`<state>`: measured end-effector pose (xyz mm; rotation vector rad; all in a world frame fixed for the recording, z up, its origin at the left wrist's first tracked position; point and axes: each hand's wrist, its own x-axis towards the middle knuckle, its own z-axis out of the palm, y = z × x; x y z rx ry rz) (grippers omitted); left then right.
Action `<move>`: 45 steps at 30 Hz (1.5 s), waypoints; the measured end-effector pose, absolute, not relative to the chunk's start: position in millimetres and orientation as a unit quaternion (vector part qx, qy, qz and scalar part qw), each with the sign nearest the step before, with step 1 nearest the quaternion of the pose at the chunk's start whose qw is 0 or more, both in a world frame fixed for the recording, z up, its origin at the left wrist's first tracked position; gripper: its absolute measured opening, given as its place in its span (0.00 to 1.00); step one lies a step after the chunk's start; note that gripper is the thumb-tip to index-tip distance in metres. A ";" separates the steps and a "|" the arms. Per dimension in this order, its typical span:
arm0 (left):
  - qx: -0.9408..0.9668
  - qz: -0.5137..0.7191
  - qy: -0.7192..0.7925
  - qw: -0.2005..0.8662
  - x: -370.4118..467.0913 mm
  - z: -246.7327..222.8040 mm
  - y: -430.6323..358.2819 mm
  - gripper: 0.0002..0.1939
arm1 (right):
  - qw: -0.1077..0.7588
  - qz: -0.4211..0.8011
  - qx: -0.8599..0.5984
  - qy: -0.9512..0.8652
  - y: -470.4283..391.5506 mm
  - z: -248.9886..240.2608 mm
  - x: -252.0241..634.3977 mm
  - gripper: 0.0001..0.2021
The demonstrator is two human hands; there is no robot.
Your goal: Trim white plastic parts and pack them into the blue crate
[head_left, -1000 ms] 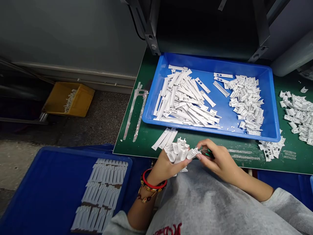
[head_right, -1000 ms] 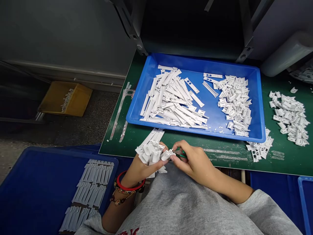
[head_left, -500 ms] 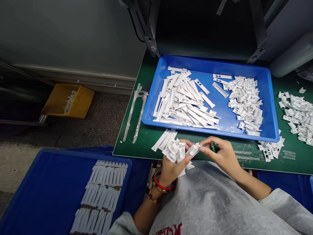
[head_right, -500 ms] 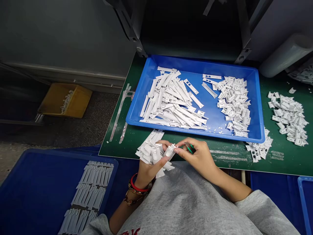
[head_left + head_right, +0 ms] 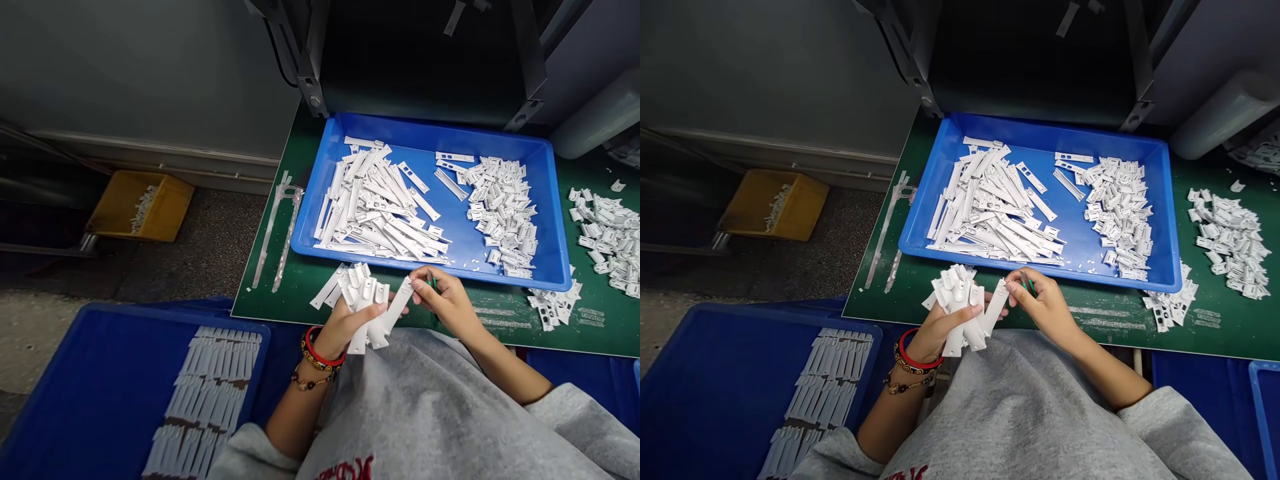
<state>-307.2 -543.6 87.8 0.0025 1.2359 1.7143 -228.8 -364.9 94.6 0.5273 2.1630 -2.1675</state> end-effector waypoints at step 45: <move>0.332 0.503 0.798 -0.002 -280.9 76.6 -554.5 0.05 | 0.070 -0.375 0.092 0.920 -379.3 103.2 -228.2 0.16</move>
